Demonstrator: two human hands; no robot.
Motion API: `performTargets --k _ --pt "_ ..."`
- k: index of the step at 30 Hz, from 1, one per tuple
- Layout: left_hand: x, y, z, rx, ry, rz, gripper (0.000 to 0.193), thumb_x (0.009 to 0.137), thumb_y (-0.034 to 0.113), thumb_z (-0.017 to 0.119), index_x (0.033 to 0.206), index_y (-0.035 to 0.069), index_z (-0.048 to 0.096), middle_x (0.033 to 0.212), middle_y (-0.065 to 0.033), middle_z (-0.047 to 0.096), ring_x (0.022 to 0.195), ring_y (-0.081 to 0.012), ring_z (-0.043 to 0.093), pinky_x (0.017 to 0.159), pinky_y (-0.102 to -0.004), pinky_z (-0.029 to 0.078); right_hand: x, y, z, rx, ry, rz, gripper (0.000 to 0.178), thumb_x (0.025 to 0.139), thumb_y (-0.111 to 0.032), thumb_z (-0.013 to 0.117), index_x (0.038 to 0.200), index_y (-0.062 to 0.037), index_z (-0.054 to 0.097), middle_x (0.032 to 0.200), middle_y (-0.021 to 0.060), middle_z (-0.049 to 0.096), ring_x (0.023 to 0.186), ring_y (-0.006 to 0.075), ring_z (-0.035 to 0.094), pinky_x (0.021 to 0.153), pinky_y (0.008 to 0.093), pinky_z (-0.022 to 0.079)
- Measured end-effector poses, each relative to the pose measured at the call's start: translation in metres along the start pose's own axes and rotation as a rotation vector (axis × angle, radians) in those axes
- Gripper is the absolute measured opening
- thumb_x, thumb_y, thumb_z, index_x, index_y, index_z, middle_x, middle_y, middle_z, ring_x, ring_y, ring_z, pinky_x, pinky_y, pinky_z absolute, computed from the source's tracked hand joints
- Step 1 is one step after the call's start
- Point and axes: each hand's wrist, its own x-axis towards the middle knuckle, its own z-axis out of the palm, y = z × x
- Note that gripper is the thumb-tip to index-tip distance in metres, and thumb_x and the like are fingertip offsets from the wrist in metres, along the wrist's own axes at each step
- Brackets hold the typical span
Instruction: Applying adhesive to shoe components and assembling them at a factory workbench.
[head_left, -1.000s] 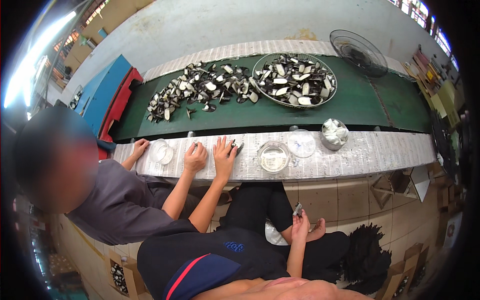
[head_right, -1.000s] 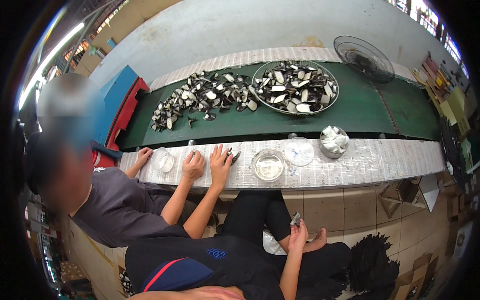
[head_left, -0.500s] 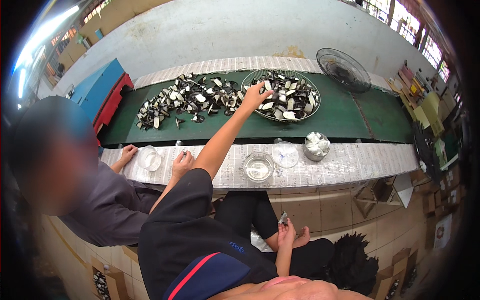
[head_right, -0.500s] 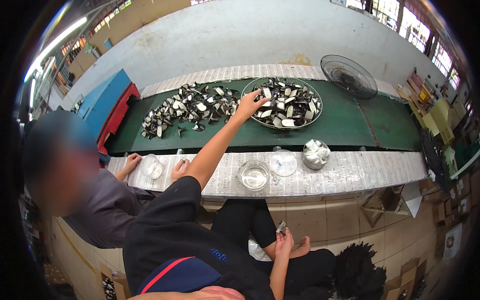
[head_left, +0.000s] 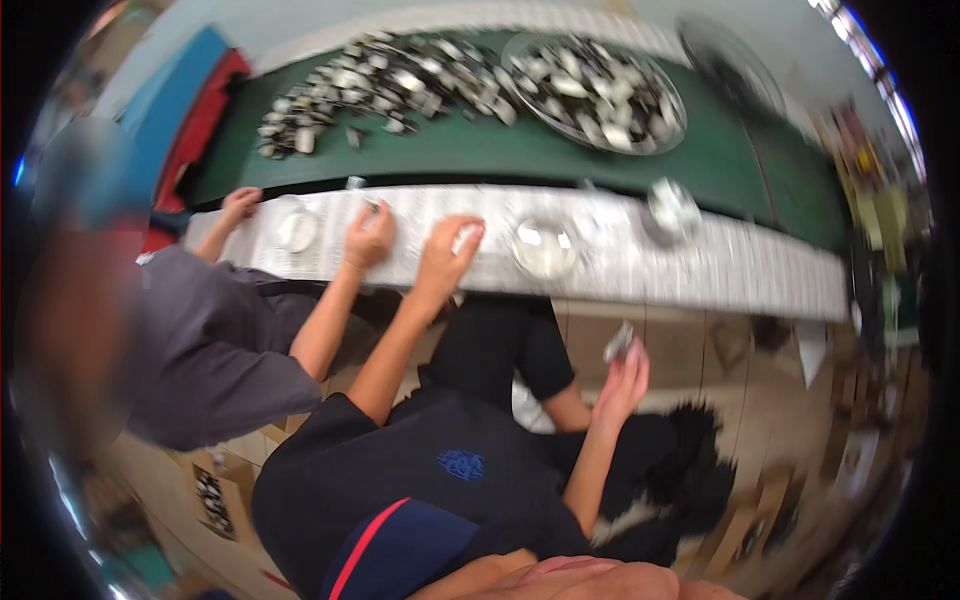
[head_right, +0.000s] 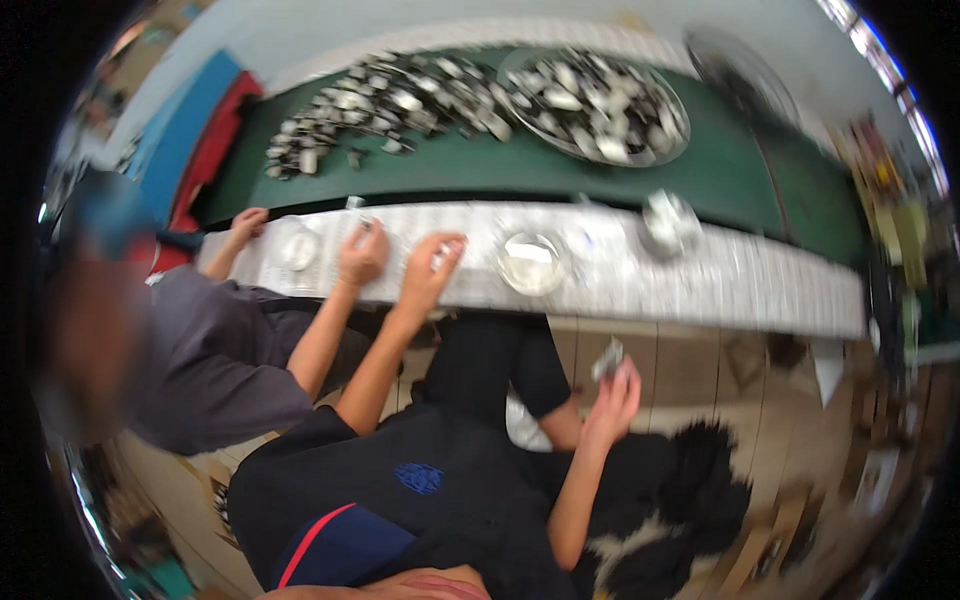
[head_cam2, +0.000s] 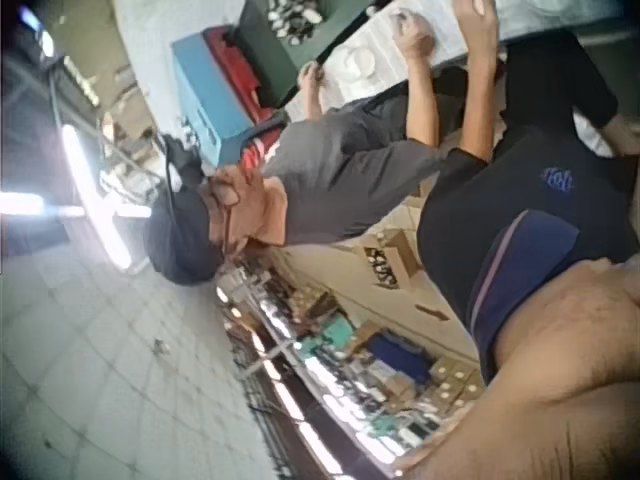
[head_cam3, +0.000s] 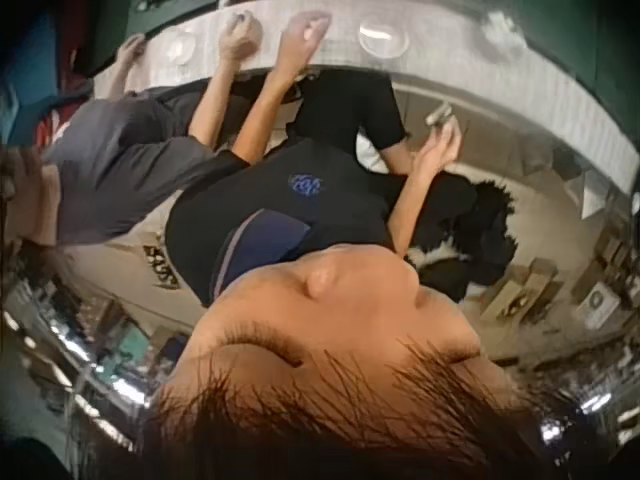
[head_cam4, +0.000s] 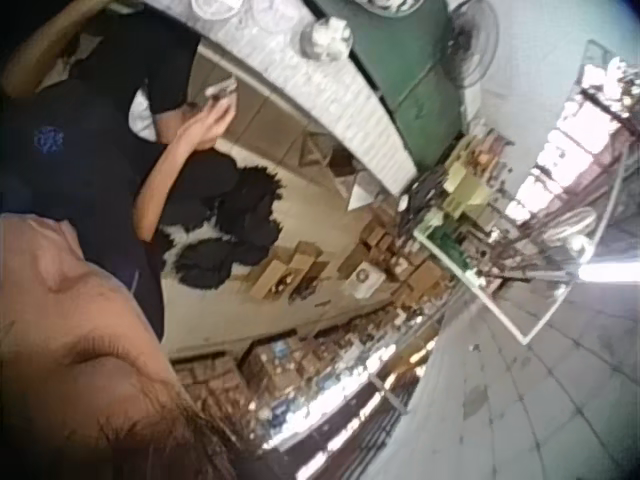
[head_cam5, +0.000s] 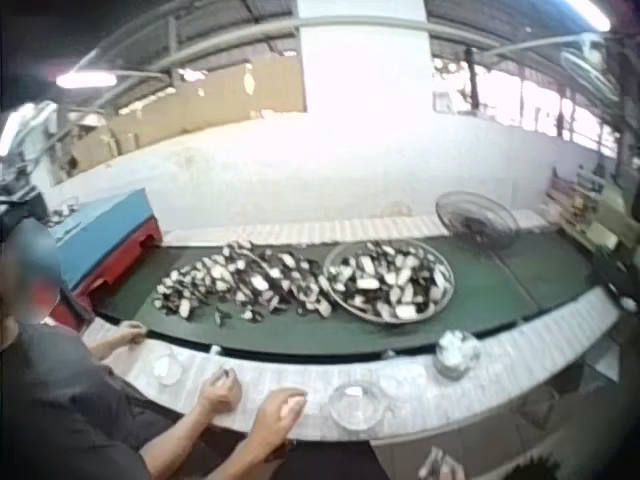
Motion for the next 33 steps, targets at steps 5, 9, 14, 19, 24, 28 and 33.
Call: performTargets --k 5,9,14,19,24,28,33 --pt "-0.011 0.095 -0.007 -0.004 -0.21 0.416 0.037 0.094 0.035 0.06 0.121 0.013 0.069 0.144 -0.0168 0.048 0.136 -0.0369 0.036 0.114 -0.0462 0.025 -0.014 -0.098 0.081 -0.011 -0.094 -0.162 0.028 0.098 -0.009 0.059 0.124 0.0026 0.057 0.119 0.0123 0.062 0.099 0.0149 0.062 0.084 0.0311 0.055" --pt "-0.008 0.144 -0.009 0.007 -0.208 0.628 0.043 0.094 0.046 0.055 0.12 0.017 0.072 0.153 -0.0204 0.038 0.143 -0.0387 0.024 0.117 -0.0478 0.015 -0.037 -0.135 0.126 -0.137 -0.11 -0.265 0.026 0.098 -0.006 0.059 0.122 0.0047 0.057 0.117 0.0135 0.063 0.096 0.0147 0.063 0.081 0.0315 0.059" --pt "-0.006 0.154 -0.015 -0.046 -0.185 0.602 0.039 0.095 0.046 0.054 0.114 0.019 0.075 0.154 -0.0207 0.036 0.143 -0.0386 0.023 0.117 -0.0472 0.014 -0.053 -0.143 0.143 -0.224 -0.142 -0.319 0.028 0.098 -0.01 0.06 0.122 0.0047 0.058 0.117 0.0151 0.063 0.097 0.0179 0.066 0.082 0.0329 0.06" --pt "-0.007 0.146 -0.023 -0.186 -0.267 0.5 0.033 0.092 0.042 0.059 0.11 0.019 0.075 0.154 -0.0195 0.035 0.142 -0.0413 0.022 0.117 -0.0505 0.015 -0.057 -0.141 0.147 -0.218 -0.184 -0.33 0.027 0.097 -0.004 0.06 0.122 0.0058 0.057 0.118 0.0156 0.063 0.101 0.0174 0.064 0.083 0.0339 0.06" --pt "-0.005 0.135 -0.028 -0.203 -0.24 0.468 0.034 0.095 0.042 0.056 0.111 0.019 0.074 0.155 -0.0189 0.035 0.142 -0.0411 0.024 0.117 -0.0504 0.014 -0.058 -0.138 0.158 -0.292 -0.192 -0.301 0.027 0.096 -0.004 0.061 0.121 0.0054 0.059 0.118 0.0133 0.064 0.098 0.0148 0.063 0.081 0.0302 0.059" --pt "-0.001 0.126 -0.043 -0.209 -0.189 0.452 0.029 0.093 0.038 0.06 0.109 0.018 0.074 0.155 -0.0174 0.035 0.142 -0.0408 0.024 0.117 -0.0509 0.015 -0.055 -0.133 0.172 -0.265 -0.26 -0.297 0.027 0.097 -0.005 0.06 0.122 0.0052 0.059 0.119 0.0154 0.063 0.099 0.0155 0.063 0.083 0.0312 0.059" --pt "0.003 0.115 -0.059 -0.196 -0.123 0.437 0.021 0.089 0.03 0.066 0.102 0.017 0.075 0.153 -0.0162 0.039 0.142 -0.0403 0.025 0.116 -0.0502 0.018 -0.052 -0.127 0.185 -0.291 -0.301 -0.247 0.027 0.096 -0.004 0.06 0.121 0.0052 0.059 0.118 0.0153 0.064 0.095 0.0153 0.064 0.082 0.0303 0.059"
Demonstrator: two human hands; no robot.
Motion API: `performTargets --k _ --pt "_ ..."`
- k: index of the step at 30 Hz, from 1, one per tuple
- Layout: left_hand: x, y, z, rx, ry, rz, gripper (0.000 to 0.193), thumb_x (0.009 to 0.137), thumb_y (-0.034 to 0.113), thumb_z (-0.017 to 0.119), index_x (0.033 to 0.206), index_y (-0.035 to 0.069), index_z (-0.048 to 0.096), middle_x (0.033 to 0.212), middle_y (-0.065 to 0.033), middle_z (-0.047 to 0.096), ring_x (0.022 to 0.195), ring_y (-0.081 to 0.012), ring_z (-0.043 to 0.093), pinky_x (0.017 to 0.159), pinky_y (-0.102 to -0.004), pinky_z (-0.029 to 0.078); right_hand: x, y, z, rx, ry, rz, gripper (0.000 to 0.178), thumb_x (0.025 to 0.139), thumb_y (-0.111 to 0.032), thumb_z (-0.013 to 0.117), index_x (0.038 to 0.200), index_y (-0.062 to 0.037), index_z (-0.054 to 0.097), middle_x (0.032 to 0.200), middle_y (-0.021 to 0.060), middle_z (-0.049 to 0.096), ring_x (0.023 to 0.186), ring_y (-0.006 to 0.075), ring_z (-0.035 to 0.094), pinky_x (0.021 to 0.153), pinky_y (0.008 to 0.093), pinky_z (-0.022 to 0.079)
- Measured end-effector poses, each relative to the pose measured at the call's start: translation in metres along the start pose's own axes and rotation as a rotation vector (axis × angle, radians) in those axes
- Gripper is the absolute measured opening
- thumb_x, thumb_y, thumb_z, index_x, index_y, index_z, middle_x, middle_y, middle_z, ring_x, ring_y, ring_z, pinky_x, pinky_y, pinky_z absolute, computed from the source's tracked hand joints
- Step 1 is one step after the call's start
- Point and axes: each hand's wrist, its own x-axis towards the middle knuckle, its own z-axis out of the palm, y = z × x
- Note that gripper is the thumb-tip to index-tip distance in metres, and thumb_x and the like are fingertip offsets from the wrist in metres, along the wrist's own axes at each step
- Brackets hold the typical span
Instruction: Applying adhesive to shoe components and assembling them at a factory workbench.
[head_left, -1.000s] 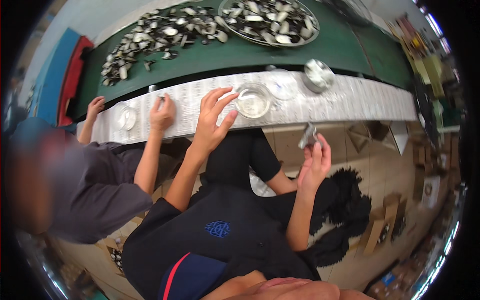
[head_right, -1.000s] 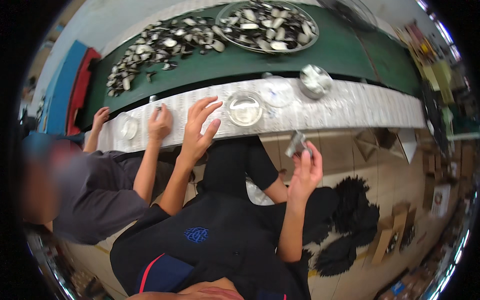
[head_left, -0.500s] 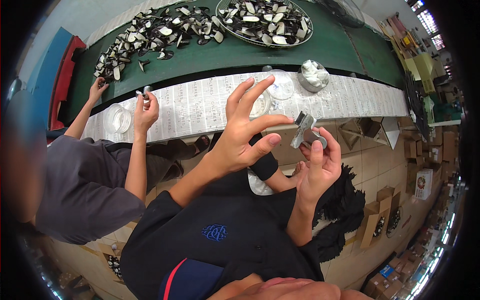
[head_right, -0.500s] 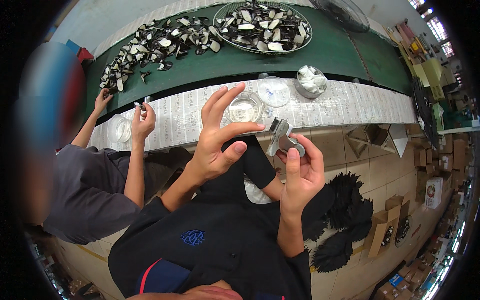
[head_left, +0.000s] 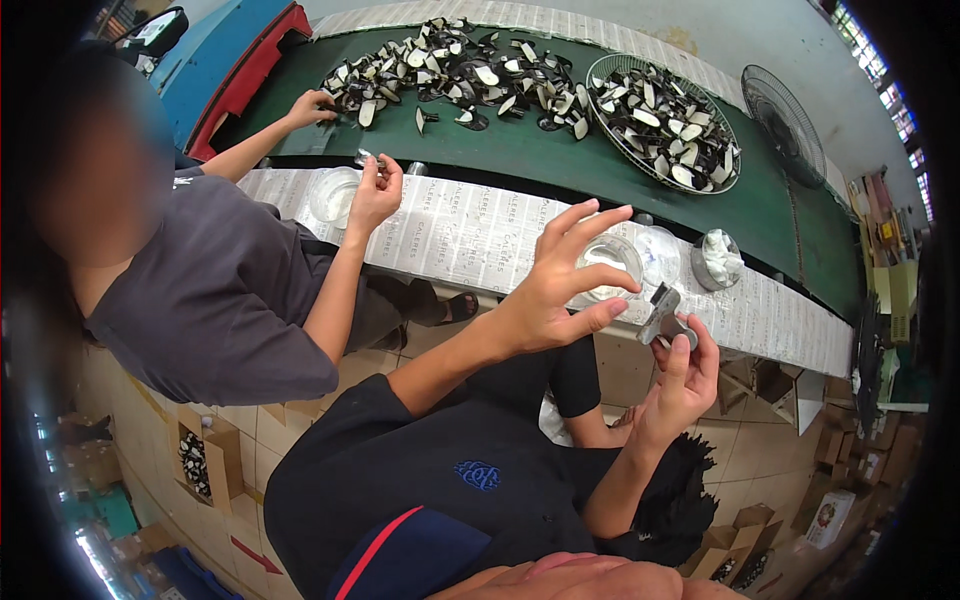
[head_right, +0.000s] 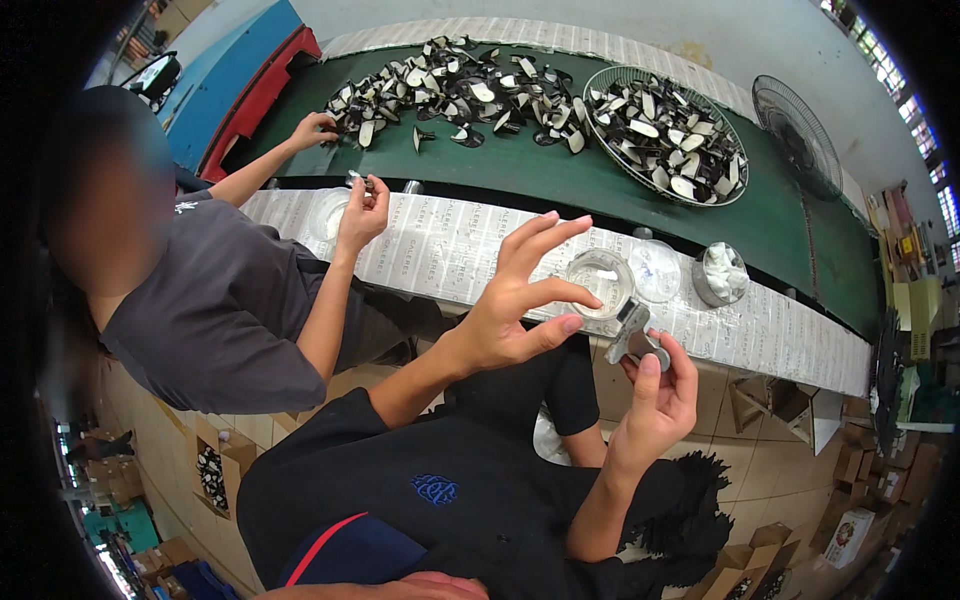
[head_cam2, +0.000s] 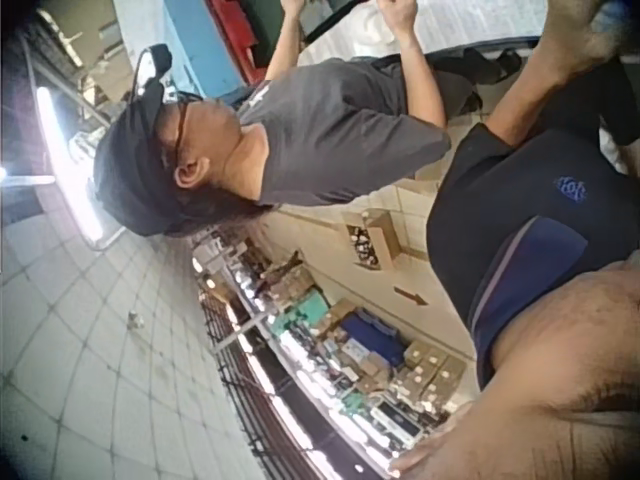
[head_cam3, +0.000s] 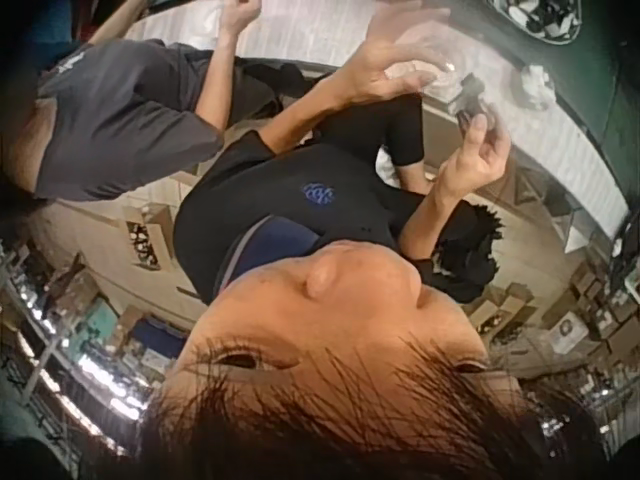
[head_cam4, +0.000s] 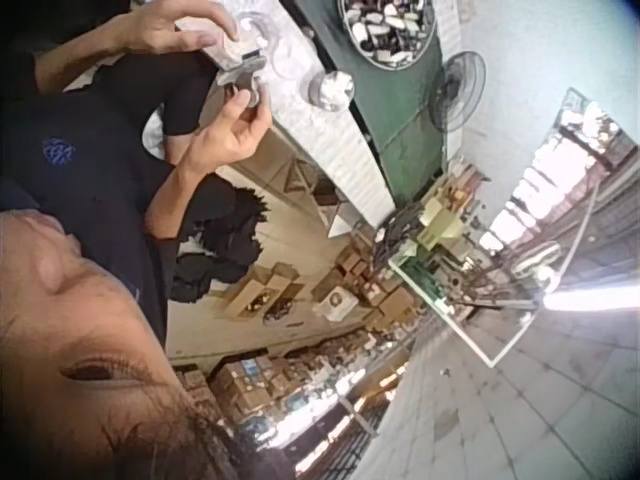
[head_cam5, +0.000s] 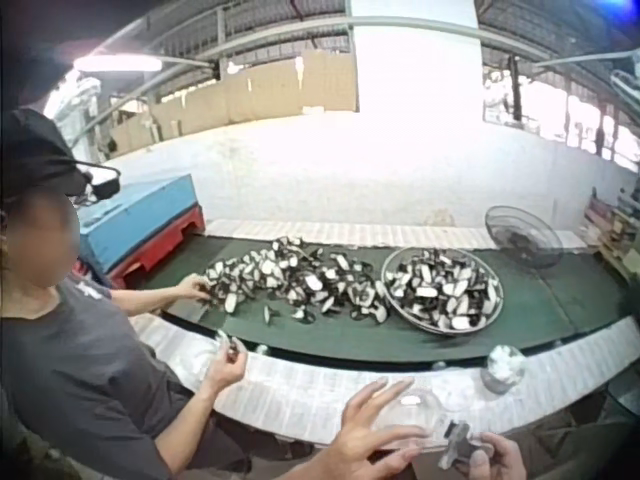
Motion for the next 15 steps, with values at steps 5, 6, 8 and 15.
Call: performTargets --k 5,6,8,15 --pt "0.0 -0.009 -0.014 0.052 0.025 -0.003 0.02 0.088 0.028 0.066 0.101 0.017 0.076 0.151 -0.0162 0.042 0.143 -0.0378 0.027 0.117 -0.0484 0.019 0.004 0.005 0.012 0.039 -0.096 0.004 0.026 0.096 -0.002 0.06 0.121 0.0054 0.06 0.117 0.0138 0.064 0.097 0.0149 0.063 0.083 0.0305 0.058" --pt "-0.001 -0.009 -0.015 0.055 0.026 -0.003 0.02 0.088 0.028 0.065 0.101 0.017 0.076 0.151 -0.0162 0.042 0.143 -0.0373 0.027 0.117 -0.0481 0.019 0.004 0.006 0.014 0.052 -0.101 0.019 0.026 0.096 -0.002 0.06 0.121 0.0056 0.059 0.117 0.0138 0.064 0.099 0.0151 0.063 0.083 0.0307 0.058" --pt "0.0 -0.011 -0.017 0.068 0.023 0.0 0.022 0.088 0.029 0.065 0.101 0.016 0.076 0.151 -0.0162 0.042 0.143 -0.0367 0.027 0.117 -0.0477 0.019 0.005 0.006 0.017 0.088 -0.131 0.032 0.028 0.096 -0.002 0.06 0.123 0.0059 0.058 0.117 0.0133 0.064 0.103 0.0161 0.062 0.086 0.0303 0.057" --pt "0.001 -0.015 -0.018 -0.001 0.021 -0.038 0.031 0.081 0.029 0.072 0.109 0.016 0.073 0.152 -0.0162 0.04 0.143 -0.0378 0.027 0.117 -0.0489 0.019 0.006 0.004 0.025 0.113 -0.166 0.045 0.028 0.096 -0.002 0.06 0.122 0.0074 0.058 0.116 0.0155 0.064 0.101 0.017 0.064 0.085 0.0315 0.058"
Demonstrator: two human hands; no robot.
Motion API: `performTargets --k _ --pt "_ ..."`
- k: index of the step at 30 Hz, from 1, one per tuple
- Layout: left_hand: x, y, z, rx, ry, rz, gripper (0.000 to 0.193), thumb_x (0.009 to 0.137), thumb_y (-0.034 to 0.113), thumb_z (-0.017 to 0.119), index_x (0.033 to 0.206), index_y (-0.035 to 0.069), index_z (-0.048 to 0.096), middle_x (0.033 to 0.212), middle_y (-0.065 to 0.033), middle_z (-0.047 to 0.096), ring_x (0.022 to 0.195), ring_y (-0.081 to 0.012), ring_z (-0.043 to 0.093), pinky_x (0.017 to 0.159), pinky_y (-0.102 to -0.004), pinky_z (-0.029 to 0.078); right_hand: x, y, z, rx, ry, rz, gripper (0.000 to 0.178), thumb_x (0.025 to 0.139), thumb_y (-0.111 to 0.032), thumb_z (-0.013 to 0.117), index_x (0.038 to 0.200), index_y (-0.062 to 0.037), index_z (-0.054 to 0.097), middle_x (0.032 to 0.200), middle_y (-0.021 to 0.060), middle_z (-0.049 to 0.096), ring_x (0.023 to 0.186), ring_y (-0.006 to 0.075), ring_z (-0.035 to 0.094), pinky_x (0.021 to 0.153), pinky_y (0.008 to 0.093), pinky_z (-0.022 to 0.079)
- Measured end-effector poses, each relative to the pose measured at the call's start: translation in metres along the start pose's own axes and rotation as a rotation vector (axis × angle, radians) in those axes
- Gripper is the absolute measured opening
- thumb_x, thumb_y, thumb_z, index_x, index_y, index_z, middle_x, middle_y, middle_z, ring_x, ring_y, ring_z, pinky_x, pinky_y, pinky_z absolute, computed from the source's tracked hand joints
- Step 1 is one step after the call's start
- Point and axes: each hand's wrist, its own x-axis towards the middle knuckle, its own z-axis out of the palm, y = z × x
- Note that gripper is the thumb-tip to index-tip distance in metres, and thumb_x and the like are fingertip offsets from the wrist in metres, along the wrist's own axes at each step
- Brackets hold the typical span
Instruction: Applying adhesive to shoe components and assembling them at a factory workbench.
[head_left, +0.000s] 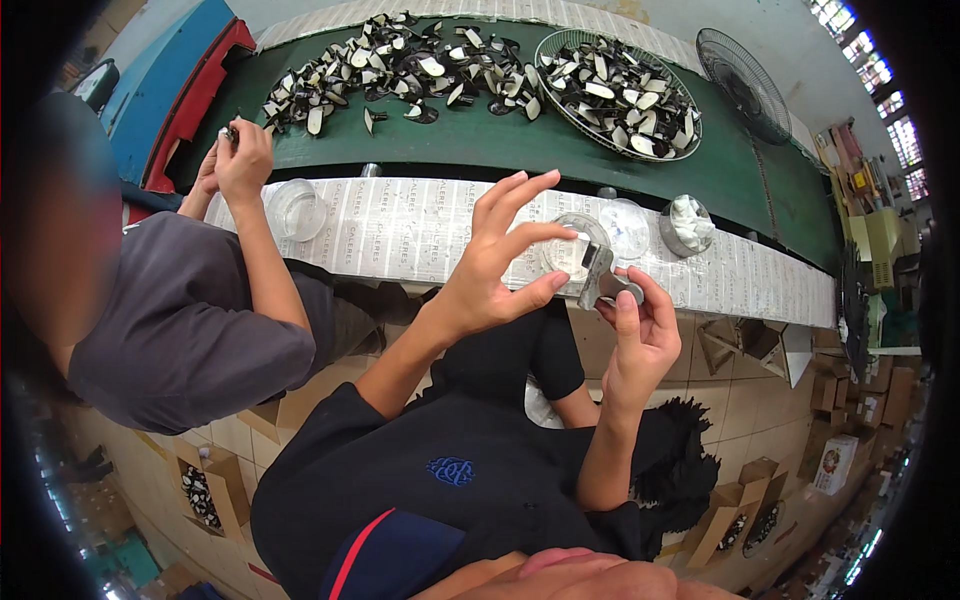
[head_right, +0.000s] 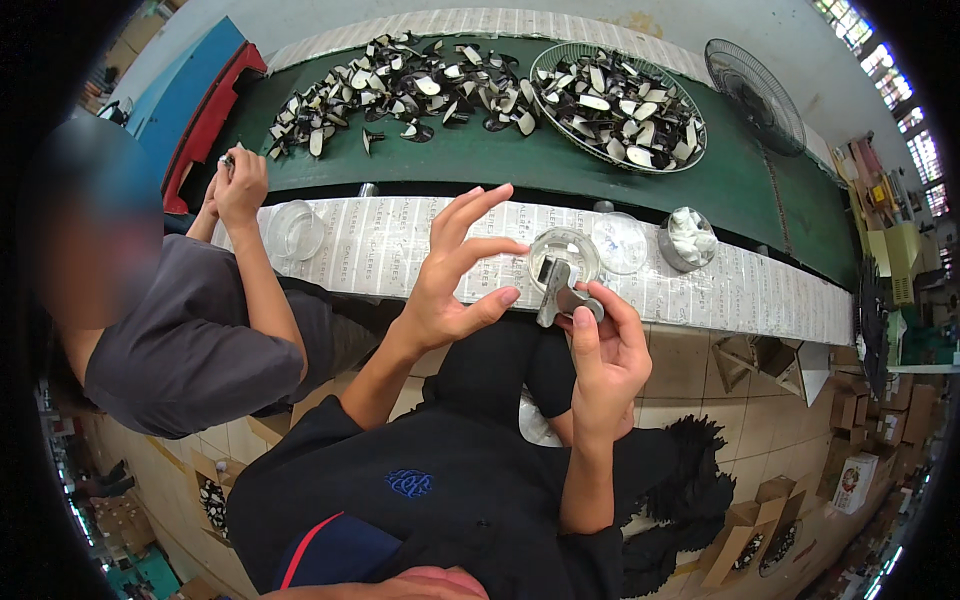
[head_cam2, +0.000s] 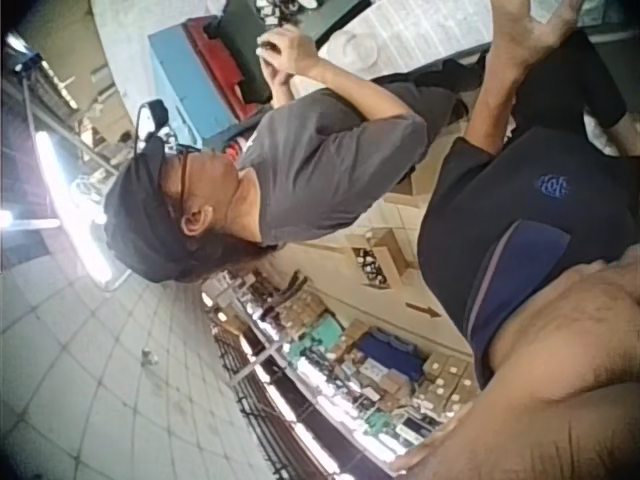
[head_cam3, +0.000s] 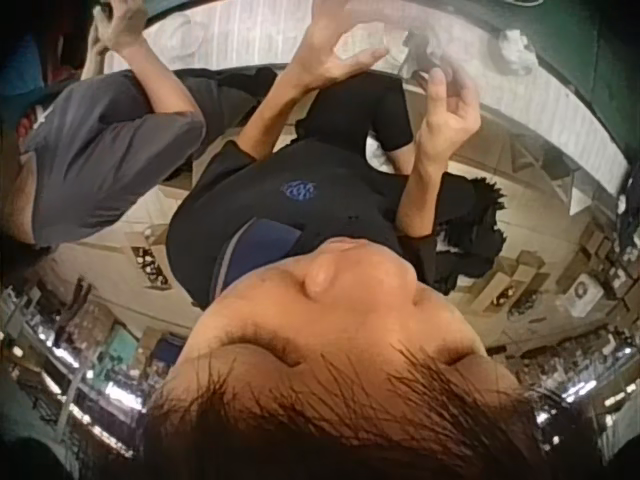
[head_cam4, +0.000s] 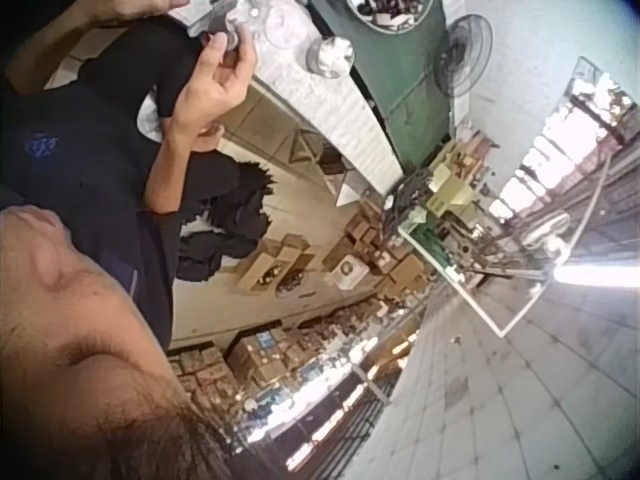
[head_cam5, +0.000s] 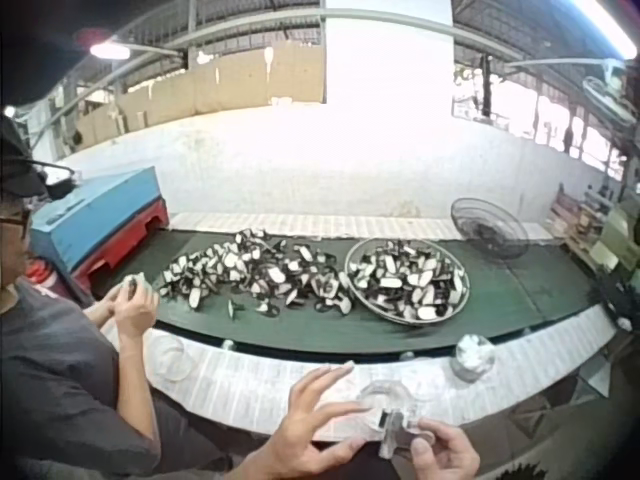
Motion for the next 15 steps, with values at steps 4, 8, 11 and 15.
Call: performTargets --k 4,8,11,15 --pt "0.005 -0.006 -0.003 0.017 -0.028 0.005 0.04 0.073 0.028 0.079 0.111 0.017 0.072 0.156 -0.0152 0.035 0.143 -0.038 0.025 0.117 -0.0499 0.018 0.001 0.0 0.0 0.021 -0.047 0.026 0.028 0.096 -0.003 0.061 0.122 0.0073 0.058 0.116 0.0165 0.064 0.1 0.0175 0.064 0.086 0.033 0.058" --pt "0.012 -0.013 -0.004 0.064 -0.071 0.086 0.047 0.068 0.027 0.082 0.113 0.019 0.072 0.157 -0.0146 0.032 0.144 -0.0377 0.022 0.117 -0.0502 0.018 0.005 0.004 -0.002 0.011 -0.085 0.026 0.027 0.096 -0.004 0.06 0.121 0.0064 0.059 0.116 0.016 0.065 0.1 0.0174 0.065 0.084 0.0327 0.059" --pt "0.014 -0.014 -0.004 0.06 -0.084 0.103 0.049 0.066 0.028 0.083 0.114 0.021 0.072 0.158 -0.0141 0.031 0.144 -0.0374 0.02 0.117 -0.0503 0.017 0.007 0.005 -0.003 -0.007 -0.084 0.015 0.026 0.096 -0.005 0.06 0.121 0.0048 0.061 0.115 0.0144 0.065 0.1 0.0161 0.064 0.082 0.0307 0.06" --pt "0.015 -0.015 -0.002 0.055 -0.088 0.109 0.049 0.066 0.026 0.084 0.113 0.022 0.073 0.159 -0.0137 0.031 0.145 -0.0369 0.02 0.117 -0.05 0.017 0.008 0.006 -0.004 0.0 -0.089 0.013 0.026 0.096 -0.005 0.06 0.121 0.005 0.061 0.116 0.0148 0.065 0.1 0.0162 0.064 0.082 0.0306 0.06"
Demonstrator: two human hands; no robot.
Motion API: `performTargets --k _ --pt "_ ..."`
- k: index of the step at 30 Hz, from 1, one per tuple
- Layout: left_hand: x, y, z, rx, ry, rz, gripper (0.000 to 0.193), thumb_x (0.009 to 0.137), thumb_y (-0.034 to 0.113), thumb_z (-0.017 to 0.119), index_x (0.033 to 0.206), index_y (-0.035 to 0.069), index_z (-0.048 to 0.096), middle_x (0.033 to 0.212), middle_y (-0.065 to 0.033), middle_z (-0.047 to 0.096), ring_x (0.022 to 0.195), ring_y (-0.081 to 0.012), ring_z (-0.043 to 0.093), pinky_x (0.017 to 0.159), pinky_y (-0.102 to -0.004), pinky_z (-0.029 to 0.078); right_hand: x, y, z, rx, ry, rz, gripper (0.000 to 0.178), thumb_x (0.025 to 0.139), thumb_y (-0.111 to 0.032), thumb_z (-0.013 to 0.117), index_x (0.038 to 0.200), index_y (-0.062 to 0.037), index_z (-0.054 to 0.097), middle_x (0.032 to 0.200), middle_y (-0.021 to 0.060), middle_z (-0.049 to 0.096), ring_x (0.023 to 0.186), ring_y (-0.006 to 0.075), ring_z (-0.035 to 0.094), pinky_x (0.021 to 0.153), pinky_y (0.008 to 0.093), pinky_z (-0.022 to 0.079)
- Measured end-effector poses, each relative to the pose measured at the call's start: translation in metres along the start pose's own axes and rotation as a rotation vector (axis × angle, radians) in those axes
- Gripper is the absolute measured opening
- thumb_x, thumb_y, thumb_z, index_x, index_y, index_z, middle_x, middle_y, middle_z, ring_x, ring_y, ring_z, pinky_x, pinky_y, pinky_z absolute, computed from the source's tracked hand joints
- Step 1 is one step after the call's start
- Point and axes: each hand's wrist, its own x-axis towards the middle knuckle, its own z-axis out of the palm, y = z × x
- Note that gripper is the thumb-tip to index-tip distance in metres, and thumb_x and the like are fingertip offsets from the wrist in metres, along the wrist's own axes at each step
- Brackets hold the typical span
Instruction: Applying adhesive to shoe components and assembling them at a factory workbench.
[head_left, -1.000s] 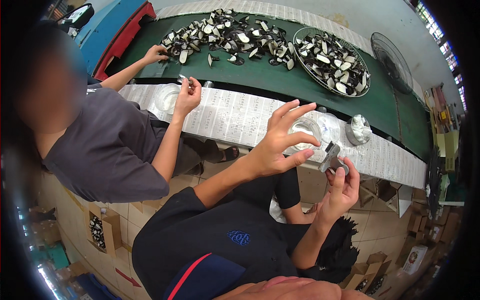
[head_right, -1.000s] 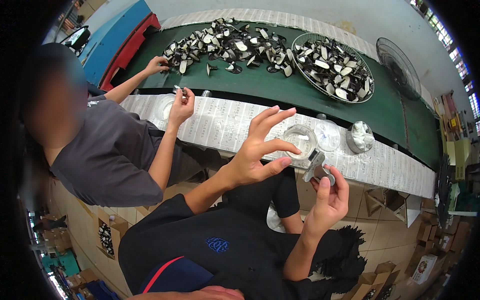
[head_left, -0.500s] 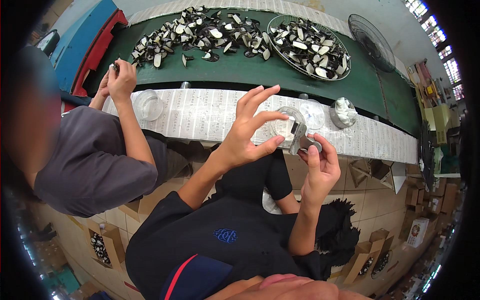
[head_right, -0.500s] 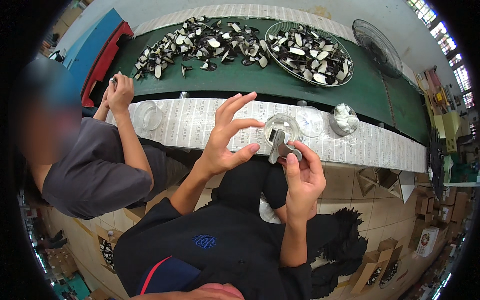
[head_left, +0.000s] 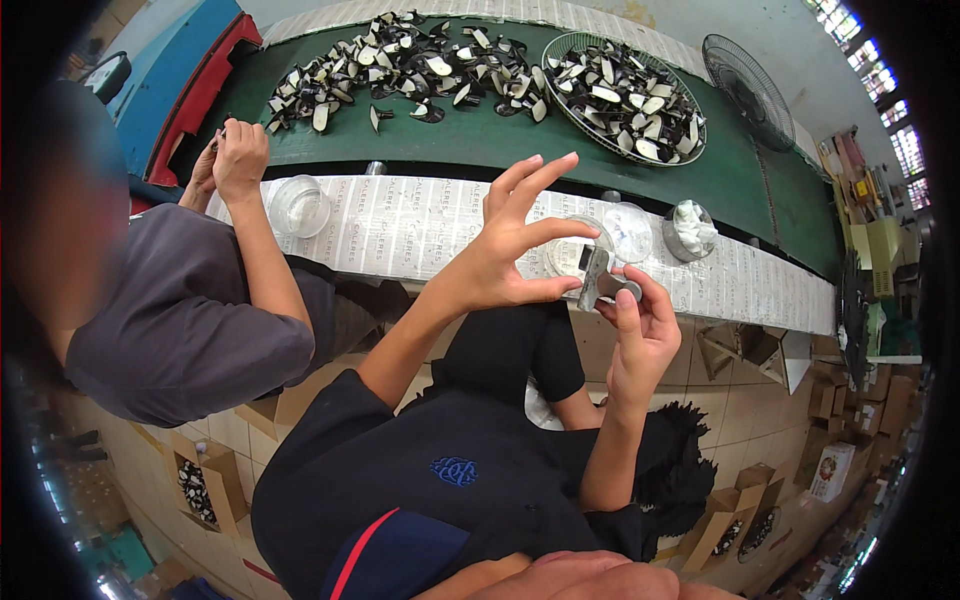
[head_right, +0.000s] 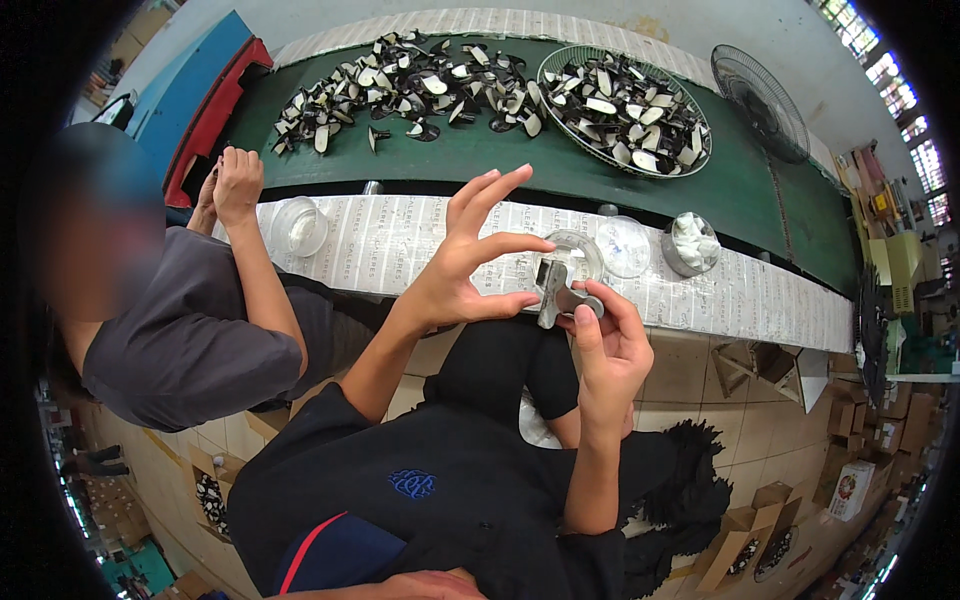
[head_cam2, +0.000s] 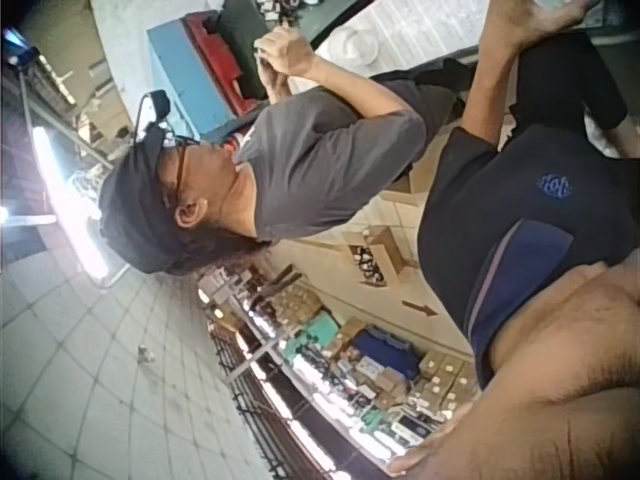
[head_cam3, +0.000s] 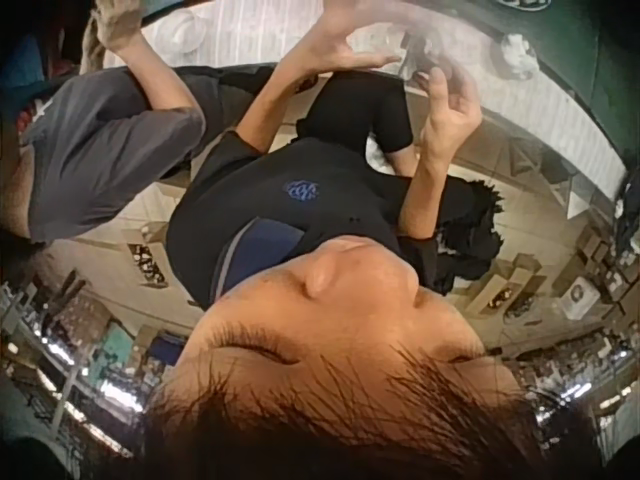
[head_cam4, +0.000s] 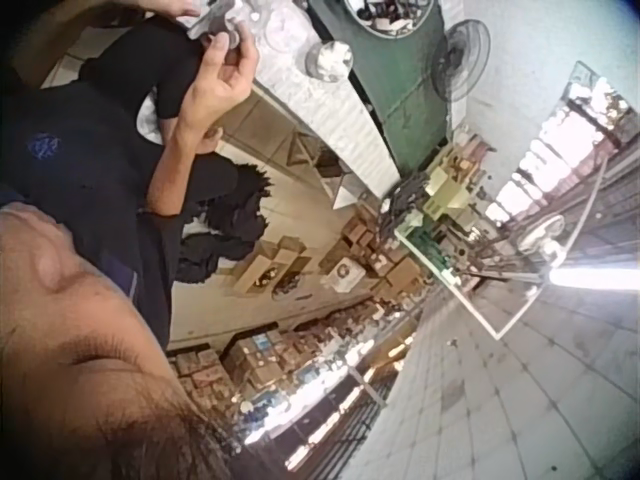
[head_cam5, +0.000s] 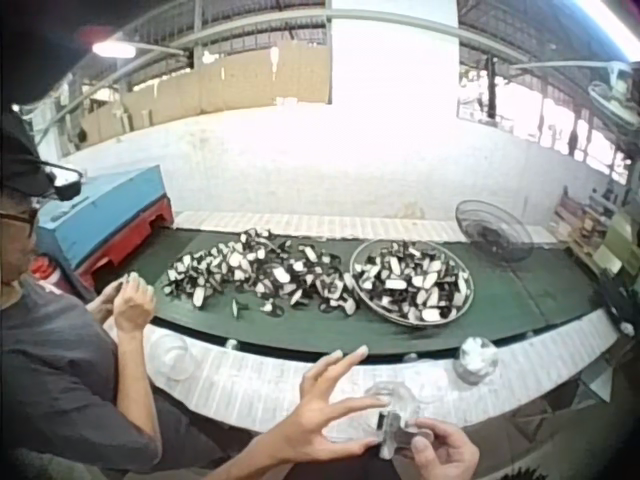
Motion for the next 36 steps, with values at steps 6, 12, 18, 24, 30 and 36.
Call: performTargets --k 6,12,18,24,30,36 --pt "-0.001 0.0 0.003 0.005 -0.001 -0.005 0.046 0.065 0.023 0.084 0.111 0.023 0.074 0.159 -0.0134 0.031 0.144 -0.0363 0.021 0.117 -0.0495 0.018 0.0 -0.001 0.0 -0.005 0.002 0.006 0.027 0.096 -0.004 0.061 0.121 0.0066 0.06 0.116 0.0161 0.065 0.1 0.0168 0.064 0.084 0.0319 0.059" --pt "0.002 0.0 0.001 0.027 0.0 -0.002 0.044 0.066 0.023 0.085 0.109 0.023 0.074 0.158 -0.0133 0.032 0.144 -0.0363 0.022 0.117 -0.0488 0.018 0.0 -0.002 0.002 0.007 0.0 0.019 0.027 0.095 -0.003 0.061 0.12 0.0069 0.059 0.115 0.016 0.065 0.1 0.0162 0.064 0.085 0.0319 0.058" --pt "-0.003 -0.006 0.002 -0.005 0.004 -0.023 0.047 0.07 0.024 0.082 0.115 0.019 0.071 0.157 -0.0141 0.033 0.144 -0.0369 0.024 0.117 -0.0491 0.019 -0.002 0.006 -0.003 -0.009 0.027 0.029 0.027 0.095 -0.003 0.061 0.121 0.0067 0.059 0.116 0.0151 0.065 0.101 0.0159 0.064 0.084 0.0317 0.058" --pt "-0.043 -0.057 0.01 0.051 0.21 -0.269 0.042 0.083 0.021 0.074 0.121 0.008 0.064 0.147 -0.014 0.046 0.135 -0.0345 0.039 0.112 -0.0449 0.031 -0.019 0.053 -0.062 -0.01 0.228 0.099 0.026 0.095 -0.004 0.061 0.12 0.0037 0.061 0.113 0.011 0.065 0.094 0.0137 0.062 0.079 0.028 0.056" --pt "-0.095 -0.174 0.008 0.233 0.473 -0.594 0.031 0.086 0.014 0.069 0.114 0.002 0.065 0.12 -0.0166 0.063 0.12 -0.0324 0.054 0.106 -0.0398 0.039 -0.036 0.12 -0.143 0.26 0.569 0.222 0.031 0.1 -0.019 0.056 0.124 0.0003 0.056 0.11 0.0108 0.063 0.097 0.0189 0.059 0.085 0.032 0.052" --pt "-0.028 -0.318 -0.016 0.609 0.526 -0.742 0.033 0.084 0.027 0.069 0.109 0.005 0.07 0.112 -0.0164 0.064 0.111 -0.0375 0.053 0.097 -0.0454 0.043 0.03 0.171 -0.151 0.255 0.52 0.064 0.03 0.1 -0.019 0.057 0.123 -0.0004 0.057 0.107 0.0087 0.062 0.096 0.0168 0.058 0.084 0.0302 0.047"
